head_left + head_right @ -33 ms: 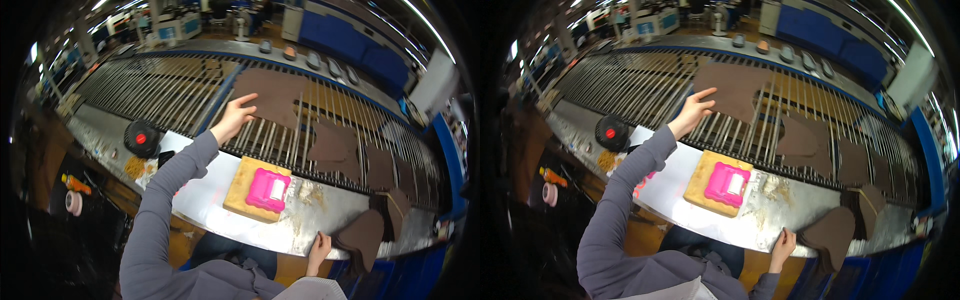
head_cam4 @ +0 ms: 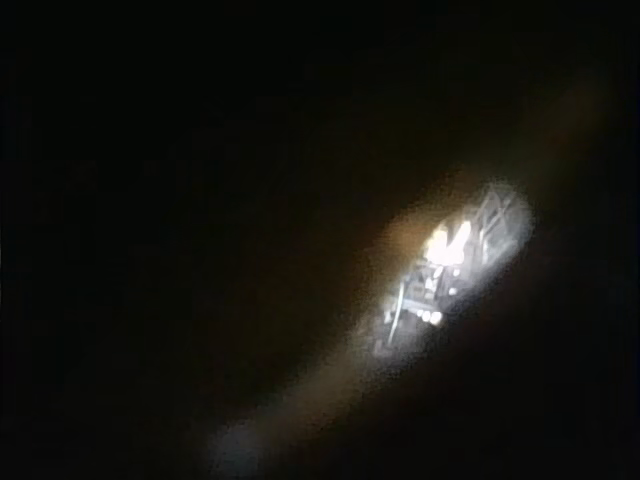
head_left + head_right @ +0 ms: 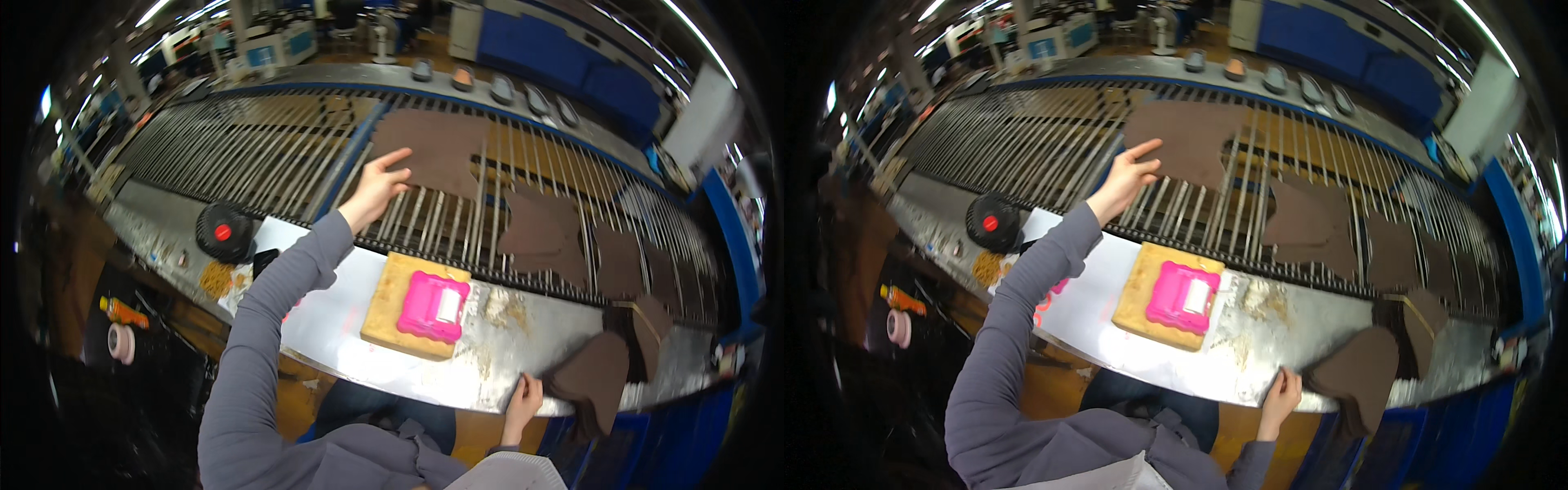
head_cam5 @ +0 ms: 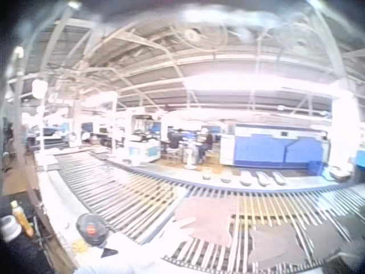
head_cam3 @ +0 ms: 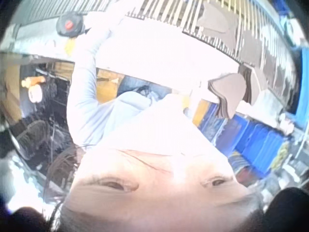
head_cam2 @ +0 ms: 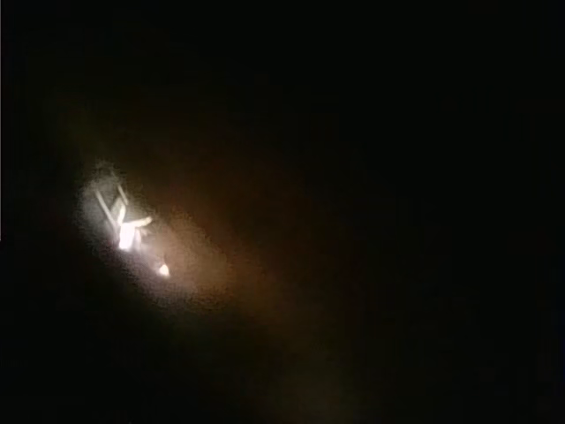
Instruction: The person repeatedly rubs brown material pieces against a pink block on a wooden board, then places them onto a metal grate. The person handles the pieces one at a time throughout the clip.
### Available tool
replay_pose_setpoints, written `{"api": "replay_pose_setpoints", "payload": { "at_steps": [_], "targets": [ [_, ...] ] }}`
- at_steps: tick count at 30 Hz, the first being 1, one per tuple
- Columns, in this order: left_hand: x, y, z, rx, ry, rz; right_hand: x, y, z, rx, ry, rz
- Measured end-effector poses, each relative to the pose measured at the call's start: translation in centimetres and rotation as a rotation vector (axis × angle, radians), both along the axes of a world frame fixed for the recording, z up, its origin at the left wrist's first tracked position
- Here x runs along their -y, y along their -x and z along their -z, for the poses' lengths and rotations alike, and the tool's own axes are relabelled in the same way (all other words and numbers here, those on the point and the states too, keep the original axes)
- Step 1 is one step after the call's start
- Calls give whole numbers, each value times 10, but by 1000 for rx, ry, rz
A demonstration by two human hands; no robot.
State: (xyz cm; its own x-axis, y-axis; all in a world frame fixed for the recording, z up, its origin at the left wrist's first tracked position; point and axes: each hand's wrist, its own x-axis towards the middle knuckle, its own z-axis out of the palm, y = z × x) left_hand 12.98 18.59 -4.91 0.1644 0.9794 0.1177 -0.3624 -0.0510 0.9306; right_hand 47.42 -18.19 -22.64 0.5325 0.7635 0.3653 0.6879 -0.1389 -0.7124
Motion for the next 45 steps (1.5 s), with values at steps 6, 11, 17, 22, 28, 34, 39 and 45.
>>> {"api": "replay_pose_setpoints", "payload": {
  "at_steps": [6,11,17,22,28,34,39,45],
  "targets": [
    [-51,-51,28,-17,93,22,-17,16,-9,10,-43,165],
    [-85,-83,73,-100,157,87,-16,18,-13,-30,-68,194],
    [-99,-118,112,-91,264,159,-16,14,-5,-43,-55,219],
    [-105,-122,147,-50,318,170,-18,17,-9,-55,-66,225],
    [-103,-119,168,-89,413,192,-16,16,-9,-49,-42,233],
    [-101,-113,165,-171,581,355,-15,17,-16,-42,-10,224],
    [-98,-99,153,-226,660,397,-17,18,-13,-38,-64,211],
    [-73,-59,83,-588,462,626,8,0,-26,233,-274,261]
  ]
}}
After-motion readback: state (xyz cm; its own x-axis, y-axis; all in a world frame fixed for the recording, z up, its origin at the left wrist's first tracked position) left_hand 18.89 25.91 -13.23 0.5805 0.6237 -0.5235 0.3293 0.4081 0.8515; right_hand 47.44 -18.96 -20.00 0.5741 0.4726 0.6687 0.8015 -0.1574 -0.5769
